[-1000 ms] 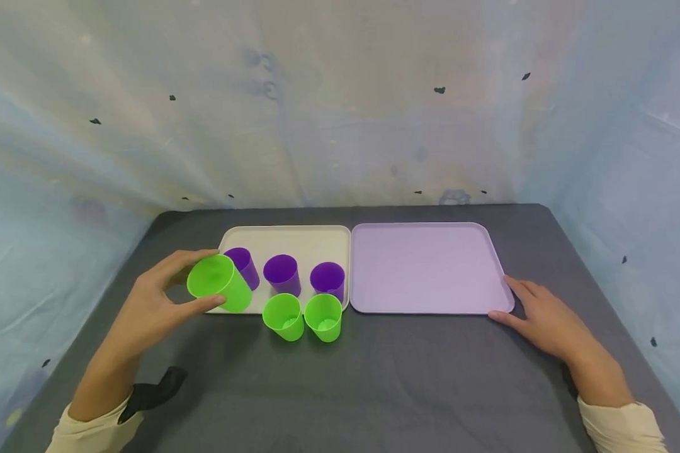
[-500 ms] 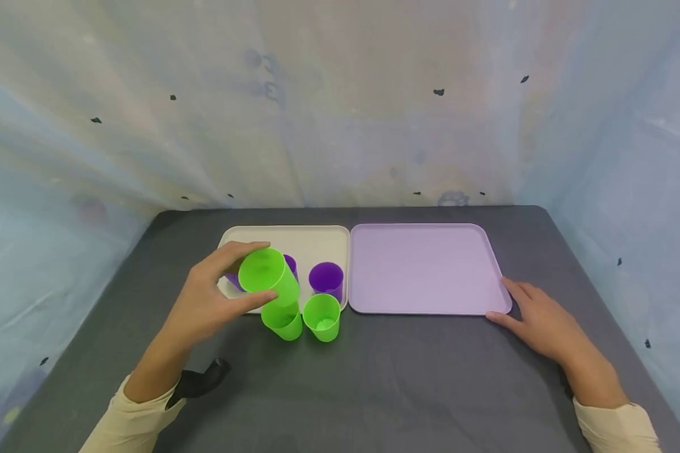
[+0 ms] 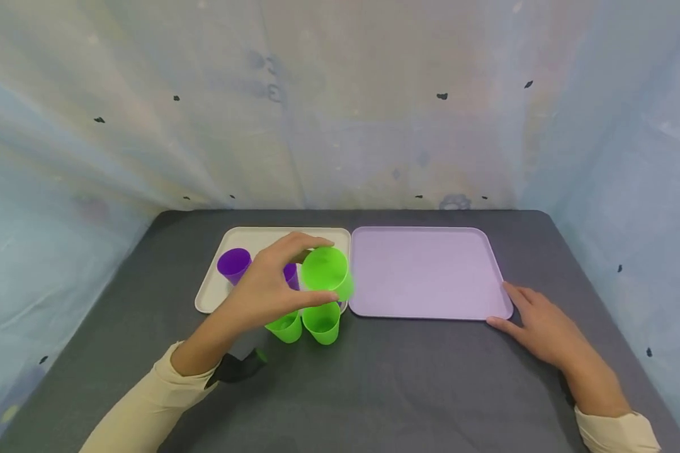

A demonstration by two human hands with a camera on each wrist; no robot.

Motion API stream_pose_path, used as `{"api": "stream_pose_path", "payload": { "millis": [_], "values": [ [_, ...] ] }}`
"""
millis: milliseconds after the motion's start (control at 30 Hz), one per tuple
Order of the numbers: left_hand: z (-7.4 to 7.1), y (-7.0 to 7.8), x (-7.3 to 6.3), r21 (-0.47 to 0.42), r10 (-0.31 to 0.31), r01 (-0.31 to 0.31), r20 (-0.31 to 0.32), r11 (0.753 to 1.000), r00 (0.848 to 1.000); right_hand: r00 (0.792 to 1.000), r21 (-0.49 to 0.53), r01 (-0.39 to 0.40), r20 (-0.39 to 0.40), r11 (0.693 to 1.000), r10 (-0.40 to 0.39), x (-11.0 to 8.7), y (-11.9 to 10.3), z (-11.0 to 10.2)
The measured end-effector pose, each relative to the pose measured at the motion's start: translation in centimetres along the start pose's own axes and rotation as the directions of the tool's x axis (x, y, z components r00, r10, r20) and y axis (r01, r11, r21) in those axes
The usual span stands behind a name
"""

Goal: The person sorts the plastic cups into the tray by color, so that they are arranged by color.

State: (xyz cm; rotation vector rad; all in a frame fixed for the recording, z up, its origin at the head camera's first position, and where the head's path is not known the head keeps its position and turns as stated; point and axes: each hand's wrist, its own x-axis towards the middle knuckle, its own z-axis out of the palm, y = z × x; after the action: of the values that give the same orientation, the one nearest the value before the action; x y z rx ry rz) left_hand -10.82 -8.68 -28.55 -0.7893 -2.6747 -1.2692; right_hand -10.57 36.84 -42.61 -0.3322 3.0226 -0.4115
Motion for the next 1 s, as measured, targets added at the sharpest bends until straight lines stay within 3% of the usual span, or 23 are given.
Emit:
{"api": "stream_pose_path", "payload": {
  "millis": [167, 300, 467, 600, 867, 1000],
  "values": [
    [1.0, 0.9, 2.0, 0.086, 0.026, -0.036, 0.112, 0.996, 0.993, 1.000, 0.008, 0.008, -0.010, 1.000, -0.008, -0.3, 0.2, 0.0],
    [2.1, 0.7, 3.9, 0.139, 0.035, -0.068, 0.230, 0.988, 0.973, 1.000, -0.004, 0.010, -0.012, 1.000, -0.010, -0.3, 0.4, 0.2],
    [3.3, -0.4, 6.0, 0.189, 0.076, -0.145, 0.334, 0.971, 0.940, 1.000, -0.012, 0.010, -0.016, 1.000, -0.010, -0.1, 0.5, 0.2],
    [4.2, -1.5, 7.4, 0.242, 0.123, -0.231, 0.393, 0.942, 0.911, 1.000, -0.014, 0.012, -0.003, 1.000, -0.012, -0.1, 0.6, 0.1],
    [5.3, -3.2, 9.6, 0.321, 0.061, -0.272, 0.540, 0.907, 0.840, 1.000, -0.023, -0.005, 0.027, 1.000, 0.006, -0.1, 0.9, 0.0],
    [5.6, -3.8, 10.3, 0.310, 0.055, -0.286, 0.585, 0.907, 0.809, 0.999, -0.024, -0.003, 0.033, 1.000, 0.004, 0.1, 0.8, 0.0]
  ]
}}
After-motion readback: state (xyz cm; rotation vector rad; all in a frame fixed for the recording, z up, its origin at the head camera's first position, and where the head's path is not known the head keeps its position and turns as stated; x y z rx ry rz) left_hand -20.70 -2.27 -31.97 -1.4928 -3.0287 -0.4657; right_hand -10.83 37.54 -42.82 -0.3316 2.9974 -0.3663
